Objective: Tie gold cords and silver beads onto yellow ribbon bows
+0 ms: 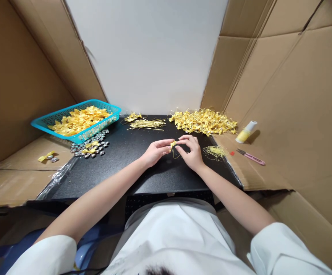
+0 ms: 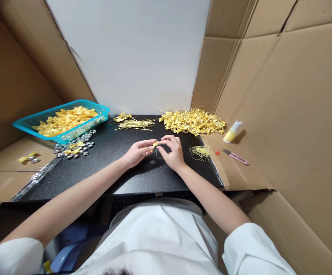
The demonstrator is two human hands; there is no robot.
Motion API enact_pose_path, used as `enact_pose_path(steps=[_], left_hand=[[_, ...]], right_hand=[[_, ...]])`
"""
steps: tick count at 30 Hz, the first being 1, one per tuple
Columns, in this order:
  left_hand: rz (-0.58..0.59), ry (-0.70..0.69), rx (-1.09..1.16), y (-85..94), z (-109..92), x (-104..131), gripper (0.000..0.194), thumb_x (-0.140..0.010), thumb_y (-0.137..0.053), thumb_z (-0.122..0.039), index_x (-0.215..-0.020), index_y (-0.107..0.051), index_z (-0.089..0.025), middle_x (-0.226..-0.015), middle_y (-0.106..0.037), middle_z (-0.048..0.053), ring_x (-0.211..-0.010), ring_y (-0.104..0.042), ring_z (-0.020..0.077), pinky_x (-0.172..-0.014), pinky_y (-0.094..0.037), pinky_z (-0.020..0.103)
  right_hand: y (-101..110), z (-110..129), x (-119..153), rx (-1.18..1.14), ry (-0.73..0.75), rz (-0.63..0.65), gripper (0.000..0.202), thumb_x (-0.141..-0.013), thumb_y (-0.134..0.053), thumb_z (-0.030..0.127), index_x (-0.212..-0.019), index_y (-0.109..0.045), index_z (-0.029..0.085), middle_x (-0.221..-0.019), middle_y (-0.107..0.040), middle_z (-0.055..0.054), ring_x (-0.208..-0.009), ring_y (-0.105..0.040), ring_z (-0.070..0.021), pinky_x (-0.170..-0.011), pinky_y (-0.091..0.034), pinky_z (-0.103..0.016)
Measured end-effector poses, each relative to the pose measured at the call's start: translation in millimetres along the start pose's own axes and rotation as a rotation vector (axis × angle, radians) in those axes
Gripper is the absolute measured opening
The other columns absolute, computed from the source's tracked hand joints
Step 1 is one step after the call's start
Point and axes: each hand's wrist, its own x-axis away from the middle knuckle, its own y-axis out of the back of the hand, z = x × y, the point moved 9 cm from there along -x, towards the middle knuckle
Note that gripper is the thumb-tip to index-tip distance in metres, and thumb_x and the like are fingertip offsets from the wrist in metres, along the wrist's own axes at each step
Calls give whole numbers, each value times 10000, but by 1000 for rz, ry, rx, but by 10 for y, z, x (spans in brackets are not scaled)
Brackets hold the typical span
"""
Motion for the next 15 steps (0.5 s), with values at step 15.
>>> enact_pose_path(steps=[15], left_hand=[[113,-30,-215,-121,19,37,491,-584,-853,-256,-1046,-734,-141,-889,-742,69,-682,-603,122,-719,-485,285]], right_hand=[[-172,-61,4,1,-15,137,96,-858,-590,226,-779,-643,228,-921,-585,-51,-938,-502,-226,-893,-416,-406]])
